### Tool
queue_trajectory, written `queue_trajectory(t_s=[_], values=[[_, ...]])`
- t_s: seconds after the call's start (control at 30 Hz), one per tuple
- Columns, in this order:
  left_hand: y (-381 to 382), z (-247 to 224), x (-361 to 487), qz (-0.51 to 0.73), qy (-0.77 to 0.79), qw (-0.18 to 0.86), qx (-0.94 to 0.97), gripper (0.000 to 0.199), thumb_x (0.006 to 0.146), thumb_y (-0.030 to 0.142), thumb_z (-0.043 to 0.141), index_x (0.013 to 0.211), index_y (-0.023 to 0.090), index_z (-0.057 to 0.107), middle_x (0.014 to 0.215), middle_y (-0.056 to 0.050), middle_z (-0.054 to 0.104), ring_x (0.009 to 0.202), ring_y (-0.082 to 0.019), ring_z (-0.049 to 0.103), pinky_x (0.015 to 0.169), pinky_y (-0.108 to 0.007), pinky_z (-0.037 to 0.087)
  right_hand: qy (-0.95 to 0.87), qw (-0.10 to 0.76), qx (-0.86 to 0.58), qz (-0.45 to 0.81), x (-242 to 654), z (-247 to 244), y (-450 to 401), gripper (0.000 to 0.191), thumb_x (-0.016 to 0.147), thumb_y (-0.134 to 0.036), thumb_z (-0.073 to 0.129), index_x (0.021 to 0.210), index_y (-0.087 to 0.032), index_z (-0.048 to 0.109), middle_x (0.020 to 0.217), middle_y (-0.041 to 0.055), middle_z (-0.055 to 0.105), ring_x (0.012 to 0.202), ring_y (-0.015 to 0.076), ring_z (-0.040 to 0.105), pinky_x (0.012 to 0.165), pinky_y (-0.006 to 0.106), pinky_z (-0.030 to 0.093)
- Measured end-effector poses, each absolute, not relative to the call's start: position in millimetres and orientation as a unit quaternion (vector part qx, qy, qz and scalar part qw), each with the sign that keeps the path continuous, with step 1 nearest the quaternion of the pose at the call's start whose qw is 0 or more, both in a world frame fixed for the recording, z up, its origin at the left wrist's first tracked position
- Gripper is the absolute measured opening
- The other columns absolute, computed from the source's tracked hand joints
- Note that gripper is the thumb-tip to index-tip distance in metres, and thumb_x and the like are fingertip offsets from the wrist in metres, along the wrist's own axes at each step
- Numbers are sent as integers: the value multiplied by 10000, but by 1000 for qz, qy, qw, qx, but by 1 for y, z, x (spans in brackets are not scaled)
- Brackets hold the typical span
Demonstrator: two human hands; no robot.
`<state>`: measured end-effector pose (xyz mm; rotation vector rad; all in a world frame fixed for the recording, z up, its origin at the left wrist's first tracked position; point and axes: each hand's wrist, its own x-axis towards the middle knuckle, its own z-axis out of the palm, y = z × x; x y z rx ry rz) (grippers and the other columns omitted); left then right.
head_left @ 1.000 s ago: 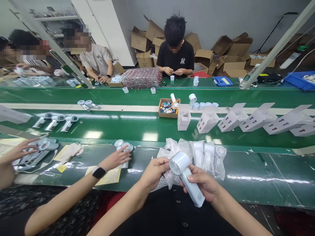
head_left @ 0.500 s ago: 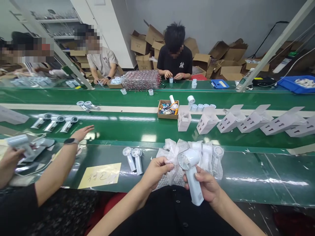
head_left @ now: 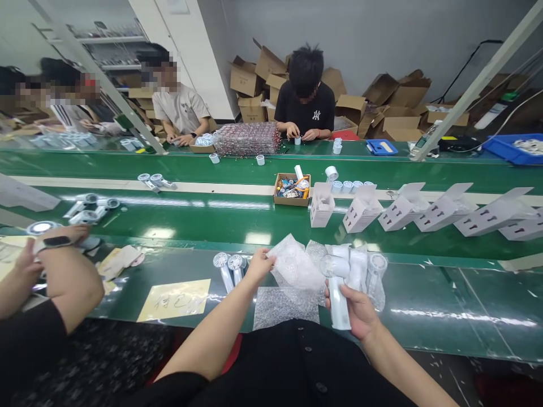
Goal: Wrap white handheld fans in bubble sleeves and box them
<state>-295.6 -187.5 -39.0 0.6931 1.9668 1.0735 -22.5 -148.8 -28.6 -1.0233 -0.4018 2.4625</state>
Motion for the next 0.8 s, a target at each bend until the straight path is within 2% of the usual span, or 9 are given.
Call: queue_trajectory(t_s=[0.07, 0.13, 0.23, 0.3, 0.37, 0.47, 0.6, 0.7, 0.8], values=[[-188, -52, -290, 402, 788, 352, 307, 167, 768, 223, 591, 883, 189, 474, 911, -89, 603, 1003, -259, 576, 889, -430, 441, -146, 234, -396, 876, -25, -34, -152, 232, 709, -263, 720, 901, -150, 658, 768, 56, 707, 726, 203, 680, 725, 342, 552], [-192, -62, -270, 380, 782, 341, 358, 138, 770, 244, 601, 862, 196, 510, 980, -94, 598, 1071, -259, 534, 952, -412, 399, -152, 242, -414, 864, -25, -41, -155, 210, 715, -259, 721, 887, -158, 655, 771, 56, 714, 729, 216, 689, 720, 358, 562], [-193, -77, -228, 268, 741, 362, 498, 239, 714, 346, 690, 863, 206, 566, 1014, -72, 604, 1044, -255, 538, 924, -371, 422, -160, 254, -438, 847, -24, -48, -157, 235, 692, -263, 749, 881, -171, 644, 776, 50, 721, 723, 230, 696, 699, 373, 571], [-187, -89, -206, 166, 720, 356, 571, 327, 684, 377, 724, 918, 196, 586, 1067, -98, 592, 1070, -287, 521, 899, -390, 433, -161, 265, -452, 836, -24, -50, -157, 260, 672, -259, 769, 880, -184, 632, 785, 43, 724, 746, 243, 699, 691, 388, 576], [-179, -97, -196, 107, 720, 341, 595, 274, 733, 338, 683, 933, 171, 599, 1087, -142, 578, 1092, -323, 500, 885, -427, 430, -151, 277, -460, 830, -22, -48, -158, 298, 646, -239, 788, 887, -199, 617, 819, 29, 725, 770, 240, 698, 699, 390, 577], [-172, -97, -201, 98, 724, 332, 596, 148, 839, 240, 527, 884, 150, 635, 1021, -158, 590, 1055, -313, 515, 888, -443, 416, -133, 282, -474, 823, -13, -39, -161, 373, 603, -207, 816, 899, -214, 589, 835, 6, 715, 771, 217, 693, 693, 358, 575], [-174, -69, -216, 127, 710, 324, 612, 293, 898, 233, 401, 835, 148, 674, 990, -145, 599, 1031, -278, 529, 919, -408, 394, -170, 242, -440, 848, -3, -24, -163, 475, 600, -235, 825, 990, -214, 554, 828, 3, 689, 734, 189, 686, 613, 285, 559], [-178, -43, -224, 162, 675, 363, 622, 276, 875, 223, 421, 797, 161, 679, 887, -100, 639, 877, -228, 584, 794, -334, 442, -227, 171, -340, 897, -12, -12, -159, 637, 586, -212, 819, 1145, -218, 513, 831, 7, 669, 681, 181, 680, 547, 258, 543], [-182, -25, -231, 293, 623, 479, 545, 148, 793, 222, 532, 774, 164, 667, 767, -43, 665, 744, -190, 594, 673, -277, 438, -255, 118, -263, 923, -25, -6, -151, 658, 599, -197, 798, 1194, -190, 516, 854, 39, 671, 666, 185, 680, 518, 249, 538]])
